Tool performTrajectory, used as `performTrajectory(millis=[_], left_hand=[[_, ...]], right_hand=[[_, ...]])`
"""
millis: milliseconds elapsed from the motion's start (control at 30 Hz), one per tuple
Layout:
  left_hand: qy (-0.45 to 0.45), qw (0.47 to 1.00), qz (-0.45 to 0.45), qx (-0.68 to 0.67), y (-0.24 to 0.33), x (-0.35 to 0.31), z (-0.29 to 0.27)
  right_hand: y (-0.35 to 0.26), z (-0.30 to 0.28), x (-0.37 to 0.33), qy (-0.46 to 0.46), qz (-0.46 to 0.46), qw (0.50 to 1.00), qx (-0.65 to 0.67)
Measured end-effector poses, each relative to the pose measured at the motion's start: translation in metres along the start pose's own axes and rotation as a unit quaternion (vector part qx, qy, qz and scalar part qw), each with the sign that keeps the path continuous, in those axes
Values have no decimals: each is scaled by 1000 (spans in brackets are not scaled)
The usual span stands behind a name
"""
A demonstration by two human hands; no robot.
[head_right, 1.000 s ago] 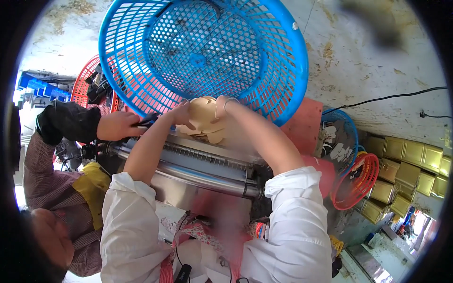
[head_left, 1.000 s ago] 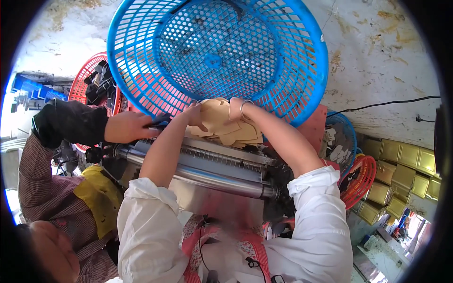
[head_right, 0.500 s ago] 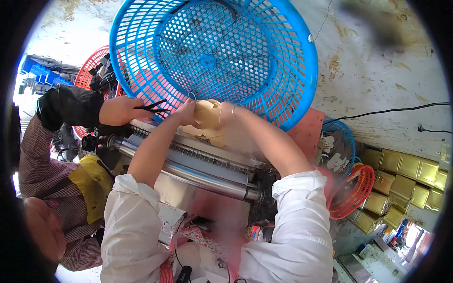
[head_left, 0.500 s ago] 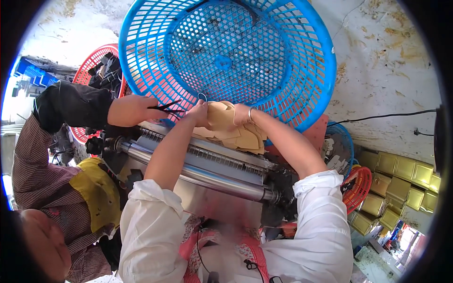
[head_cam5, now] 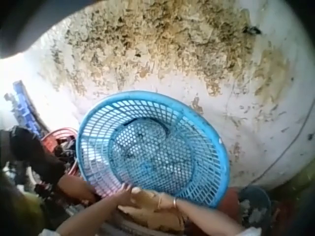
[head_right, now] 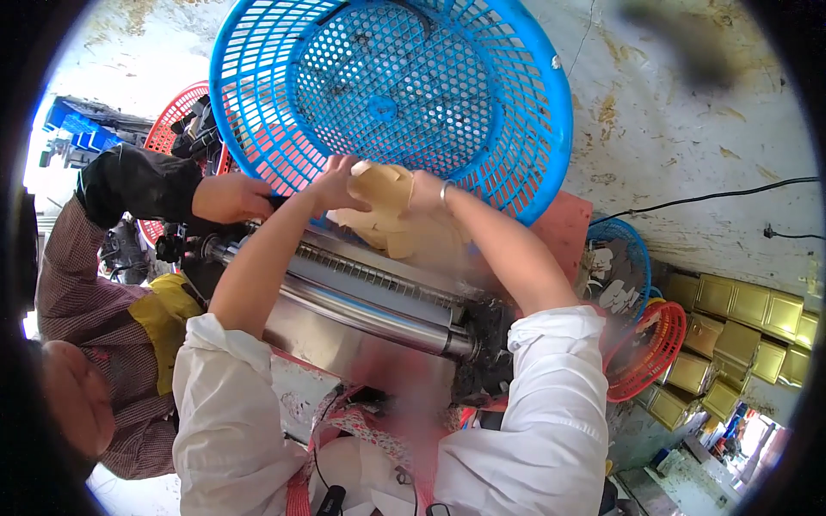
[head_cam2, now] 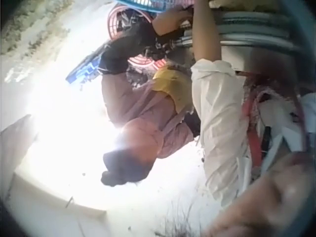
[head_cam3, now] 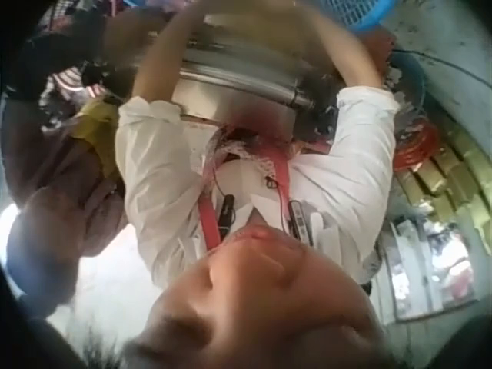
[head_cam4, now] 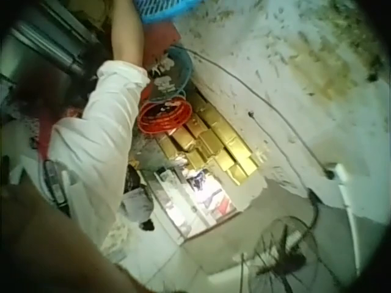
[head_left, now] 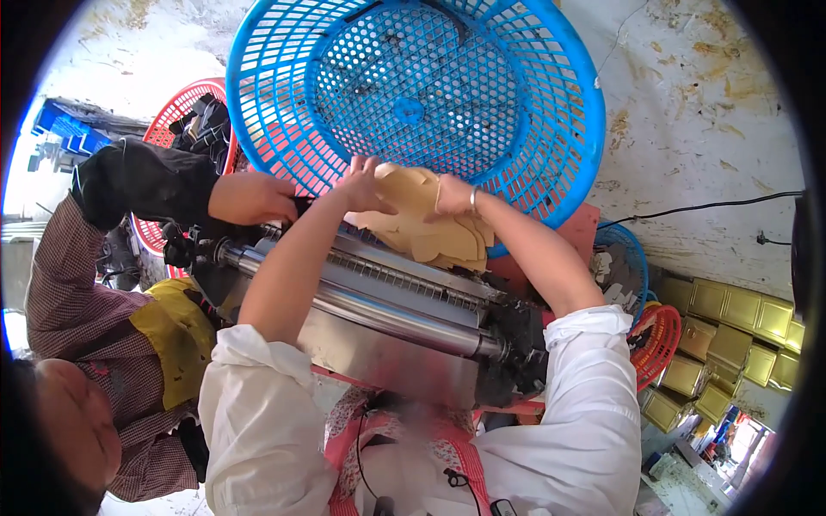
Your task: The person sorts and thins leather shoe parts using a mechanical skiving machine.
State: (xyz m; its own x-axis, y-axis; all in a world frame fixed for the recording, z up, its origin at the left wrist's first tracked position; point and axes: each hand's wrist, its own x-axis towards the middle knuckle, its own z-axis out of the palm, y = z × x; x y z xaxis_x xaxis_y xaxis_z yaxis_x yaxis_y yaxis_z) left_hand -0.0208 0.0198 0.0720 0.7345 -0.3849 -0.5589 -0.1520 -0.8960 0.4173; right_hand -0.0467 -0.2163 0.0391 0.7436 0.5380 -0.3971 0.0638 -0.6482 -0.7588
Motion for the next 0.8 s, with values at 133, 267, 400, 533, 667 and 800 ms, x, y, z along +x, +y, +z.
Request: performTrajectory(millis=[133,267,400,533,667,800], left_hand=[[265,964,5,-17,13,-14,-16],[432,895,-9,-106,35,-40,-27],[206,800,-47,-561,58,-81,-26],[-47,609,139,-779,79,-93,-27],[-7,547,172,-819,87,-100,-34],[69,600,93,-791,88,-115,-39]], right_hand=[[2,-29,-11,48,35,993,98],[-33,-66,-39,49,-14,934,354],[-85,-93,-69,94,-63,897,428],[-122,-95,-81,76,-104,862,490],[-144,-88,-84,71,-113,901,414],[-148,-66,-75,98,-147,940,291]])
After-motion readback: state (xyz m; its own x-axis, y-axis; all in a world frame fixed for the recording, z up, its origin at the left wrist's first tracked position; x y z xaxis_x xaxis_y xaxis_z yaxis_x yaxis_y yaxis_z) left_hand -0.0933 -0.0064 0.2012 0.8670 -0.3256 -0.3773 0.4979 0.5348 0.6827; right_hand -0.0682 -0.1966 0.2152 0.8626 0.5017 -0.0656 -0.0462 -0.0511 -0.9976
